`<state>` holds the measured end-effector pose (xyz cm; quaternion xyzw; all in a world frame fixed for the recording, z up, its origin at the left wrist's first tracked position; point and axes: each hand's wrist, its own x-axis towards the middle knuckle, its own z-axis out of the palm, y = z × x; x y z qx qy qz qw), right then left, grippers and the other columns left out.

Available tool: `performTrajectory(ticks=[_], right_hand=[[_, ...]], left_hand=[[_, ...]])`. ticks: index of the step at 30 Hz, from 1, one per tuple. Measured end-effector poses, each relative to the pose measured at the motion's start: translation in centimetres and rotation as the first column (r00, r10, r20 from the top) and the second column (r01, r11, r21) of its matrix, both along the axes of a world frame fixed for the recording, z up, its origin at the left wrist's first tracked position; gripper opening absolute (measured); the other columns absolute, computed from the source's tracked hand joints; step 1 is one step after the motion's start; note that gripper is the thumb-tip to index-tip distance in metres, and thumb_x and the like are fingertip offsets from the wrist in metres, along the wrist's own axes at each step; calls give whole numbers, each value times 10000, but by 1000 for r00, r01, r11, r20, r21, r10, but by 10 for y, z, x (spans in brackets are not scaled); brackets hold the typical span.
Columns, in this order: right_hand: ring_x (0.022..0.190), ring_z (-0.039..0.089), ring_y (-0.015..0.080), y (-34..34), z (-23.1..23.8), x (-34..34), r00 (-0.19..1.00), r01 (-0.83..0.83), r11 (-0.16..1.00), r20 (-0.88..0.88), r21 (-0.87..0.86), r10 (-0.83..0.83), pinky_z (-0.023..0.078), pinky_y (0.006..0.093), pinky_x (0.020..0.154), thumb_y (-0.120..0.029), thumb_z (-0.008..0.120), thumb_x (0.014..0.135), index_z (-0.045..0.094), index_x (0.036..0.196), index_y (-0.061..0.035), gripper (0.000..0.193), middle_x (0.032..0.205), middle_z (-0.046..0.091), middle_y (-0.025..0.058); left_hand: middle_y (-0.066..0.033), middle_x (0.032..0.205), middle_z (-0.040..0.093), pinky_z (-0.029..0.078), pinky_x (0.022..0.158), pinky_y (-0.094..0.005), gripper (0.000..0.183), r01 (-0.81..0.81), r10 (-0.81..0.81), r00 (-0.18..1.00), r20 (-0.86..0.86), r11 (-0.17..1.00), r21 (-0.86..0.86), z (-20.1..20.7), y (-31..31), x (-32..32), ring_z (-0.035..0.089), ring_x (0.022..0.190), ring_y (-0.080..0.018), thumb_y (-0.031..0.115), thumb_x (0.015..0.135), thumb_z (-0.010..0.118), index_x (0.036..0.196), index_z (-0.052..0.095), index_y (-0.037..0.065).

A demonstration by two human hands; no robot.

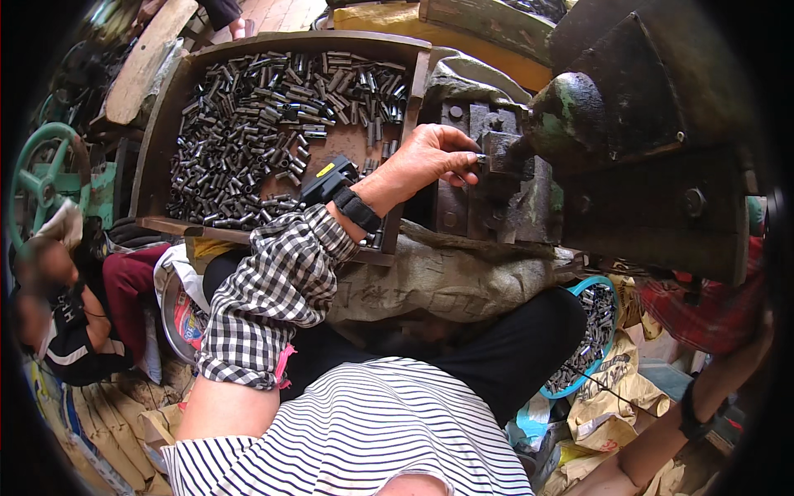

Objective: Operating a press machine to insert or process small metal cylinders/components.

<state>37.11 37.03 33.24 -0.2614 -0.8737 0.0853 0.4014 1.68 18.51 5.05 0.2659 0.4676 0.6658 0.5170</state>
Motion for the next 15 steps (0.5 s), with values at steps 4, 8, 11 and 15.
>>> performTrajectory(ticks=[4, 8, 11, 15], right_hand=[[1310, 330, 249, -2, -82, 20, 999, -18, 963, -34, 268, 28, 289, 404, 1082, 11, 617, 747, 199, 1436, -33, 807, 1422, 334, 148], [990, 584, 191, 5, -130, 38, 944, -23, 985, -329, -172, -35, 535, 301, 773, -45, 635, 765, 276, 1406, -99, 737, 1246, 505, 102], [816, 618, 175, 3, -101, 30, 770, -232, 819, -613, -525, -174, 553, 275, 637, -80, 672, 756, 534, 1214, -39, 480, 1091, 575, 81], [998, 606, 274, 7, -65, 36, 924, 180, 642, 97, 745, -371, 468, 368, 881, -74, 655, 734, 582, 1163, -11, 440, 1162, 591, 159]], left_hand=[[-38, 829, 626, 507, 563, -194, 143, -35, 35, 993, -109, 999, 9, -3, 8, 7, 636, 668, -96, 110, 872, 627, 969, 558, 30], [-6, 754, 578, 458, 493, -184, 93, -74, 87, 976, -202, 995, 68, -3, 9, 10, 561, 603, -50, 94, 879, 596, 905, 524, 42], [-13, 746, 572, 453, 472, -190, 92, -112, 79, 933, -351, 991, -73, 10, -8, 5, 548, 605, -43, 85, 869, 597, 912, 531, 37], [4, 674, 571, 435, 455, -207, 246, -251, 110, 689, -716, 964, -93, 14, -50, -13, 521, 520, -46, 138, 858, 634, 1055, 569, 5]])
